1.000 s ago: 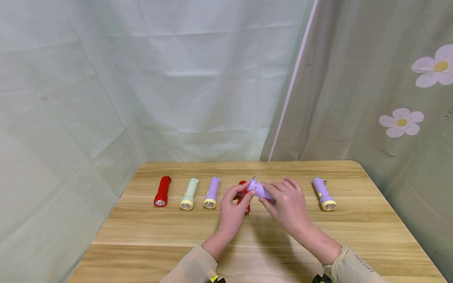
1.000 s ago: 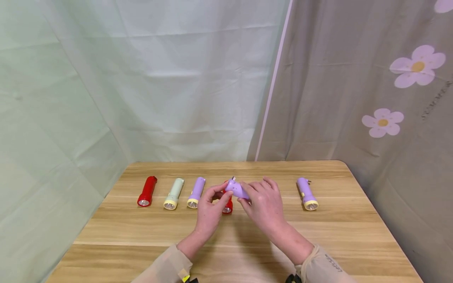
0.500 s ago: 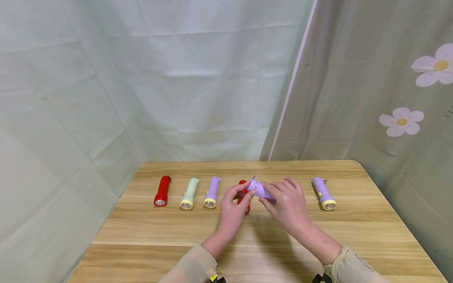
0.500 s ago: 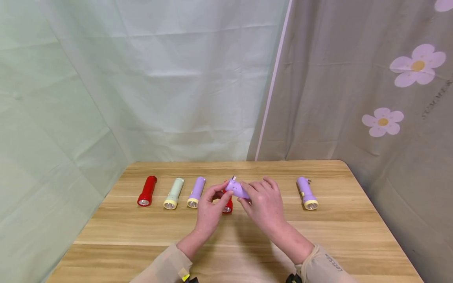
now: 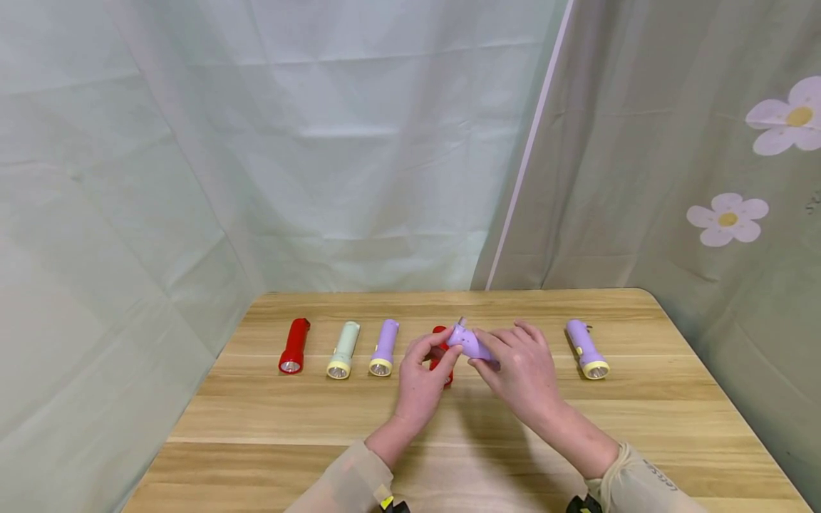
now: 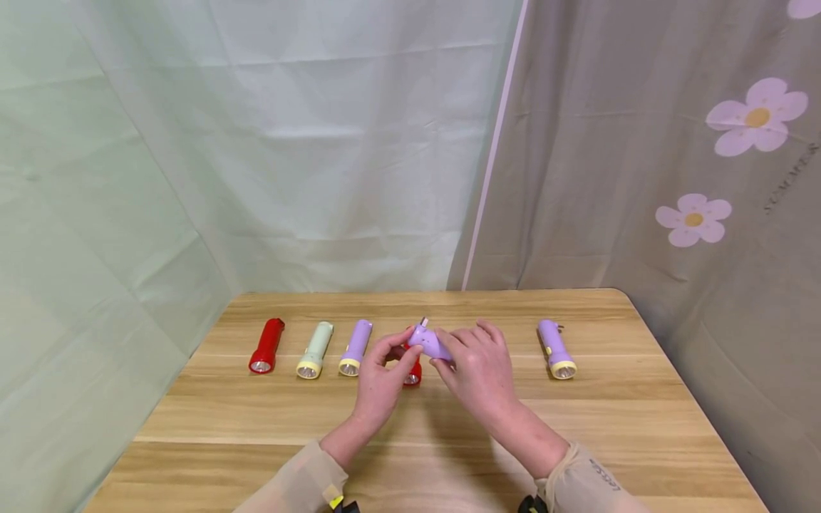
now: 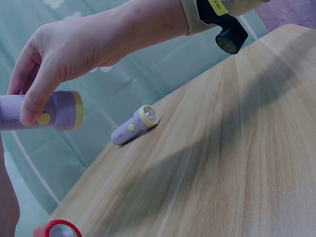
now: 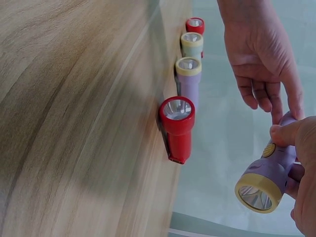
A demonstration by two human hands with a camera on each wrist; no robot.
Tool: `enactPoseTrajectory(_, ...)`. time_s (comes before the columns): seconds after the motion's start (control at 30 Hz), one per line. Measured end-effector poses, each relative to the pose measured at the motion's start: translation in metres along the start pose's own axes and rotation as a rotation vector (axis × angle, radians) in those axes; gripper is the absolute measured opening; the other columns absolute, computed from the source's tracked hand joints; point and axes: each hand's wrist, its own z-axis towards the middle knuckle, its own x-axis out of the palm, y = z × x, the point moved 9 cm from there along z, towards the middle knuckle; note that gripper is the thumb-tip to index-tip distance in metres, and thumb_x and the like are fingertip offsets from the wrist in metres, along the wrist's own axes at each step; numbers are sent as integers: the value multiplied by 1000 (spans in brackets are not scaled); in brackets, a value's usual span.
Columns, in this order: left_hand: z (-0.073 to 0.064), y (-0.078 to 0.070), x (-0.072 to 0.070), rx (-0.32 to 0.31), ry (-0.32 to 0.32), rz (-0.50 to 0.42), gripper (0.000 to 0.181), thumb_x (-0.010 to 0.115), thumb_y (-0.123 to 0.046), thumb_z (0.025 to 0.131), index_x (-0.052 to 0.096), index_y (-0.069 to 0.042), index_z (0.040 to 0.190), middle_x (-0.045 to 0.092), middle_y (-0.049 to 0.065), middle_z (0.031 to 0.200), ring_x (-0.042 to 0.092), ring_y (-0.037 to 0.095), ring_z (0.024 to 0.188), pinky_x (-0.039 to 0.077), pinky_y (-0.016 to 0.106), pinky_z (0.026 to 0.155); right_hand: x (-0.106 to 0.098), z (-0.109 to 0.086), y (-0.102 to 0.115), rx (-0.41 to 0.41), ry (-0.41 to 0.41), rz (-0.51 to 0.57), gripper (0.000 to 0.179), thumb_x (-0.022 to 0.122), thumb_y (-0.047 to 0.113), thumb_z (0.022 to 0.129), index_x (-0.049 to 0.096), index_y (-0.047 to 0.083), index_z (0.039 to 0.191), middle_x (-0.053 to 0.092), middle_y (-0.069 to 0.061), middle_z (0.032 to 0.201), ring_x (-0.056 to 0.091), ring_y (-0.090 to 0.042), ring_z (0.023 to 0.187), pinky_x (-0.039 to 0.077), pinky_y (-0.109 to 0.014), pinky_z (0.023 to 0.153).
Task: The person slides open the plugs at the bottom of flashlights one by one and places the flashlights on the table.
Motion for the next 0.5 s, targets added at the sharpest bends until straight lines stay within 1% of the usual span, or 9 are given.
enactPoseTrajectory(0.1,0,0,0,13,-4,-4,31,82,-26,90,77,-25,121,66,-7,104,59,24,94,49,32,82,0,0,0,-1,-4,5,49,96,20,70,78,7,114,76,-7,95,71,-26,88,43,-56,103)
enactPoseTrajectory(0.17,0,0,0,20,-2,-4,31,81,-26,90,77,-26,121,67,-7,104,59,22,93,49,31,82,0,0,0,-2,-5,6,49,96,19,70,78,7,114,76,-7,94,71,-26,88,43,-56,103)
enactPoseTrajectory(0.27,1,0,0,27,5,-2,32,82,-26,89,77,-27,121,67,-7,103,59,19,93,50,33,82,0,-1,0,-4,-4,6,49,96,20,70,78,7,114,76,-7,94,71,-26,88,43,-56,102)
enactPoseTrajectory(0.33,1,0,1,30,10,-2,32,82,-26,90,76,-27,122,67,-7,103,59,18,92,50,32,80,0,-1,0,-7,-6,4,49,96,20,70,78,7,114,76,-7,94,71,-26,87,44,-56,102)
enactPoseTrajectory(0.5,1,-2,1,36,19,-9,33,81,-25,91,76,-25,123,67,-6,105,60,17,91,51,26,77,1,-2,1,-15,-12,1,48,96,20,70,79,7,113,76,-7,94,71,-26,87,44,-57,101)
